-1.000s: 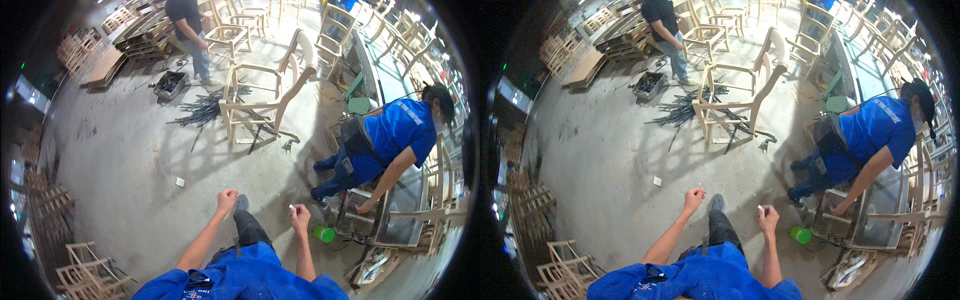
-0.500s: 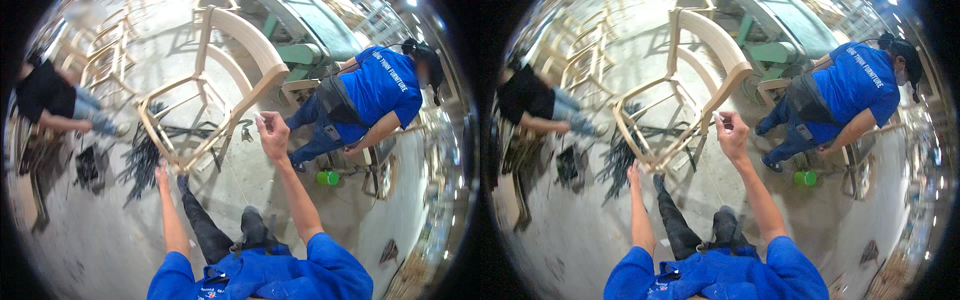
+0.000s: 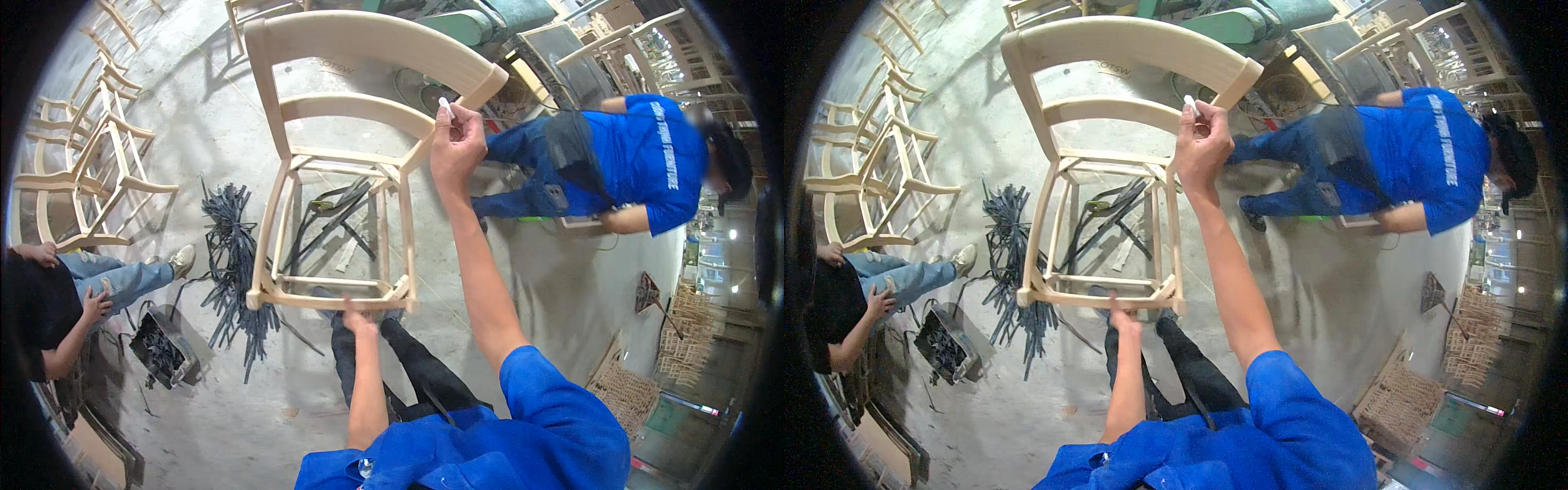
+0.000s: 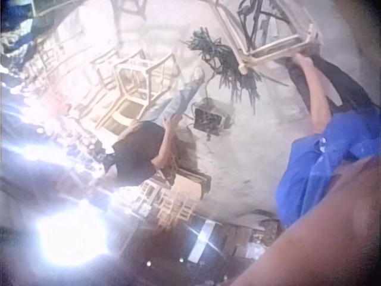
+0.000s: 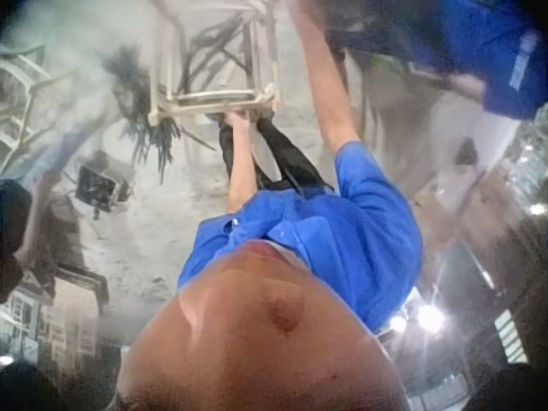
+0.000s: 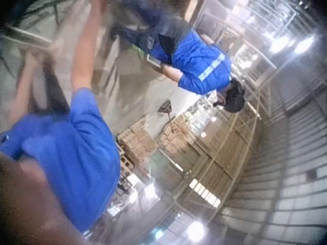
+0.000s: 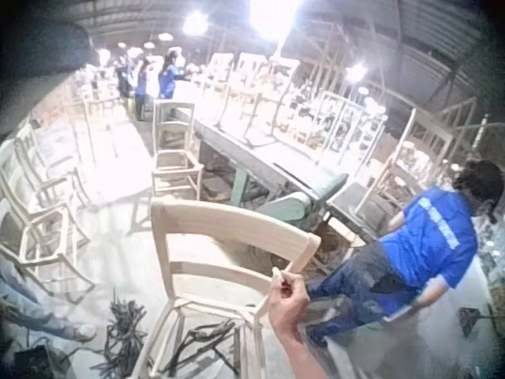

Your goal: The person moves wooden pallets and chair frames around a workshop floor. They lift and reposition pallets, pick up chair frames, and place them in different locations. The person also handles large flat boards, moving them aside to clear space.

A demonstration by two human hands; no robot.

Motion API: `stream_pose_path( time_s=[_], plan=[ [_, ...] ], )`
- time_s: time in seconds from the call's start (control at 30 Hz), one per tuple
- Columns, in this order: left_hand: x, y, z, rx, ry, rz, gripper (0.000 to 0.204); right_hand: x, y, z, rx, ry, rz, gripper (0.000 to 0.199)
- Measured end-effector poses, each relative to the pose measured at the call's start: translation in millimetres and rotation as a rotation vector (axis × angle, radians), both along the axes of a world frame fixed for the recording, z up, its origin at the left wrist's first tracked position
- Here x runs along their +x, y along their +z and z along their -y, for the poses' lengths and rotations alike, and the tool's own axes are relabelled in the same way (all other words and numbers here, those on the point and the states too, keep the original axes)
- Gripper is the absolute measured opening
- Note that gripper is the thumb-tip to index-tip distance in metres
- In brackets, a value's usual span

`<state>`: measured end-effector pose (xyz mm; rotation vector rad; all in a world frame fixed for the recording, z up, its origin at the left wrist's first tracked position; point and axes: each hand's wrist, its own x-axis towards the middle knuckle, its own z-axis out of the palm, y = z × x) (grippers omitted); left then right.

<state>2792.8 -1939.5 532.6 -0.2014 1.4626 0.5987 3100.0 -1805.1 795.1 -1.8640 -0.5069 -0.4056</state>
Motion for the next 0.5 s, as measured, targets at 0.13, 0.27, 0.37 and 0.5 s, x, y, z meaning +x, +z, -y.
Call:
stream_pose_path(
  time_s=[0.13,0.27,0.37,0.5],
  plan=[
    [-10,-16,-99,0.224,0.075,-0.453,0.042,6,-11,-58,0.071,0.060,0.186,0.014],
    [-11,-44,-106,0.285,0.021,-0.529,0.035,28,0,-101,0.082,0.065,0.304,0.013],
    [-9,-28,-89,0.339,0.028,-0.583,0.028,34,9,-110,0.064,0.065,0.422,0.012],
    [-12,-32,-75,0.321,-0.026,-0.656,0.027,53,-18,-116,0.023,0.059,0.564,0.010]
  ],
)
